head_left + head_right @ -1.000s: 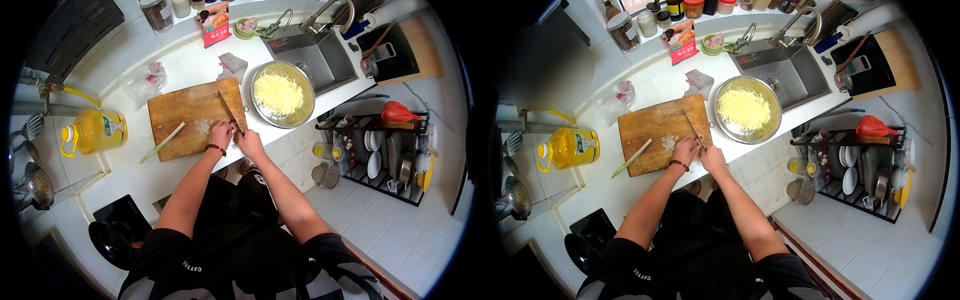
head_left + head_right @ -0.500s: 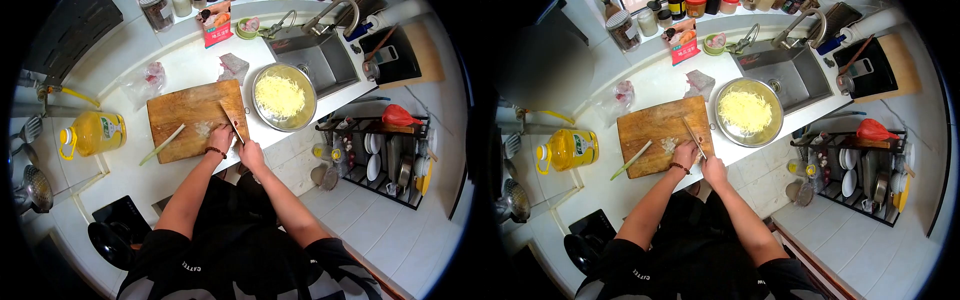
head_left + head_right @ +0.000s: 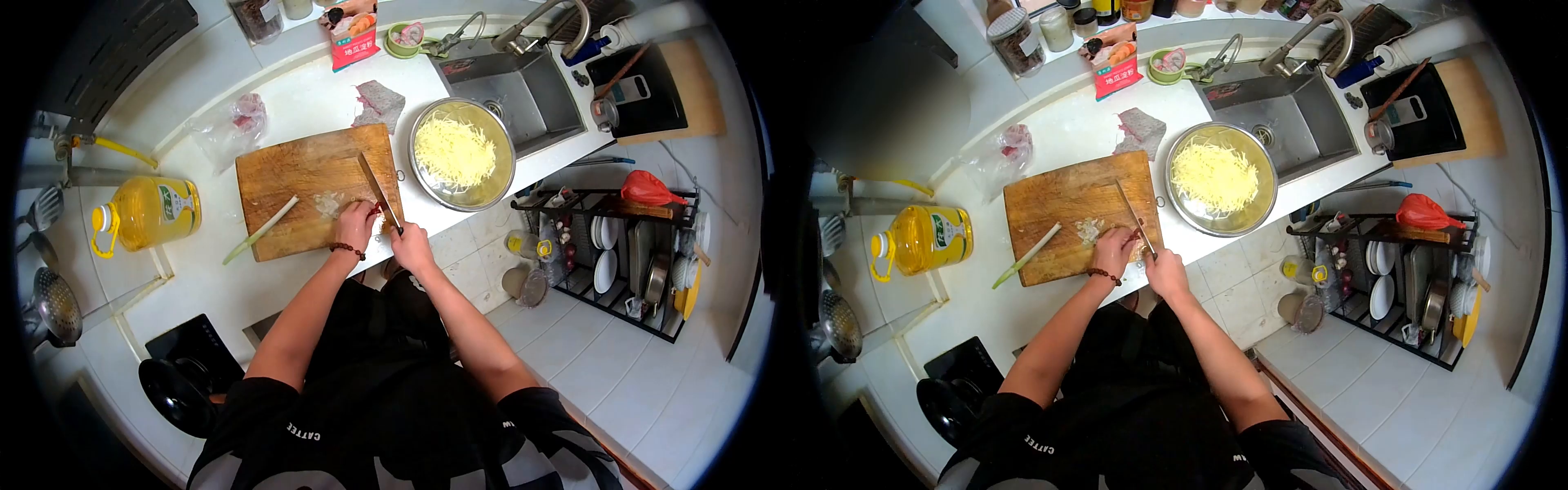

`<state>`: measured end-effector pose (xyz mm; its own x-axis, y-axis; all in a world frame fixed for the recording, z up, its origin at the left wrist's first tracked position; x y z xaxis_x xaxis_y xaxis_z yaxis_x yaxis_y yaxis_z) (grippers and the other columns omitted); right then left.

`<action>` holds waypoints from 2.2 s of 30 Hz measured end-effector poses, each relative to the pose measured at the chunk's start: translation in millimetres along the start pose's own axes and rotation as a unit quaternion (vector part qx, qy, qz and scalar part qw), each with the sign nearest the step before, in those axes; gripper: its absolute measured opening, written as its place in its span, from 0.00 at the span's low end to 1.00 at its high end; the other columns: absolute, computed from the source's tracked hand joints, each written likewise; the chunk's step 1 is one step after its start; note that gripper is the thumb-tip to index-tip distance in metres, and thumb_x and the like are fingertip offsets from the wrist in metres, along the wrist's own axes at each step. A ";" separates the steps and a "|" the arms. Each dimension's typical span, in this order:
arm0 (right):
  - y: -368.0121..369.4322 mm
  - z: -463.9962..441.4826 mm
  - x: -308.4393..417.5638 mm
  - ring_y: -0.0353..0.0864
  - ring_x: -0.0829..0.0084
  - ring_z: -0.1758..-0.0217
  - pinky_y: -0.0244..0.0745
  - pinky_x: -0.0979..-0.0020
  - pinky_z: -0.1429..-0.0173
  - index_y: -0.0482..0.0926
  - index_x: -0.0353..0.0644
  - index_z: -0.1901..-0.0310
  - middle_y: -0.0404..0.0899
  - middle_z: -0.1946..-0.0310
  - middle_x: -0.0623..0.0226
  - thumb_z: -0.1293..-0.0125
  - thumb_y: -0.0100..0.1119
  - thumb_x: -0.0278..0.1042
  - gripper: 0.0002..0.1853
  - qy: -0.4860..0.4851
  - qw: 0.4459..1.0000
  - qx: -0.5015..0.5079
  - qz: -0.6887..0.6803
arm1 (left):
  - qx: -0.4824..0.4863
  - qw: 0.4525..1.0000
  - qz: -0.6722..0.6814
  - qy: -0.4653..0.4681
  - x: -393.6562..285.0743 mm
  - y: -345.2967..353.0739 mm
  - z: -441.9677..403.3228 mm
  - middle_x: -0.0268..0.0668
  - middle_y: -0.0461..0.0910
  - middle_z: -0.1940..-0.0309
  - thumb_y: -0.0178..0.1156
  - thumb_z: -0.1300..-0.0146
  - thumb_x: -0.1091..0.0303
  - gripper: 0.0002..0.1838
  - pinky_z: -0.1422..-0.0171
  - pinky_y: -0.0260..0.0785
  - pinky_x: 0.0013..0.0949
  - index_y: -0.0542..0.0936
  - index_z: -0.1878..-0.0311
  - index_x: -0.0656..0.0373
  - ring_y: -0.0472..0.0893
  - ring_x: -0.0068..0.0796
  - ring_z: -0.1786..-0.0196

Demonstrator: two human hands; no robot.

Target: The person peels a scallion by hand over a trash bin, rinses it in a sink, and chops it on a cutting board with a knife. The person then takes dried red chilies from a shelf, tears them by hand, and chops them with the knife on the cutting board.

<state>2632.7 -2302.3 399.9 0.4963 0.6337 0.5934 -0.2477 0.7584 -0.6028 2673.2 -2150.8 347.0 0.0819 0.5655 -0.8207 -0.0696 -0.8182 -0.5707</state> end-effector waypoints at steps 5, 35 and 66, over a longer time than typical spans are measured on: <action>18.0 1.0 -8.2 0.83 0.34 0.54 0.78 0.43 0.46 0.86 0.35 0.53 0.83 0.62 0.34 0.29 0.58 0.37 0.14 0.005 1.000 -0.013 0.012 | 0.024 0.999 -0.042 0.014 3.0 2.9 -0.6 0.47 0.83 0.65 0.65 0.38 0.76 0.03 0.55 0.77 0.46 0.84 0.62 0.61 0.83 0.53 0.61; 7.0 2.7 8.9 0.84 0.35 0.58 0.79 0.46 0.53 0.84 0.29 0.57 0.82 0.69 0.34 0.30 0.60 0.36 0.14 -0.014 1.000 -0.026 0.001 | -0.011 0.997 0.009 -0.070 9.1 -7.9 4.9 0.48 0.84 0.65 0.70 0.42 0.76 0.06 0.54 0.78 0.45 0.85 0.61 0.63 0.84 0.51 0.60; 33.2 -9.3 7.1 0.83 0.34 0.56 0.79 0.43 0.50 0.85 0.33 0.55 0.82 0.63 0.33 0.30 0.58 0.34 0.13 -0.019 1.000 -0.007 -0.011 | 0.006 0.999 -0.017 -0.048 15.4 -9.4 7.2 0.47 0.85 0.63 0.67 0.39 0.74 0.03 0.52 0.77 0.49 0.86 0.63 0.62 0.84 0.53 0.58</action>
<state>2635.8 -2274.0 379.1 0.4687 0.6223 0.6269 -0.2251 0.7704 -0.5965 2667.9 -2133.7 339.5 -0.0113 0.6008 -0.7993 -0.0799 -0.7973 -0.5982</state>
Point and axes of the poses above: each hand's wrist, its own z-axis away from the middle knuckle, its own y-axis out of the palm, x = y × z, the point moved 6 cm from there along -z, towards the middle knuckle
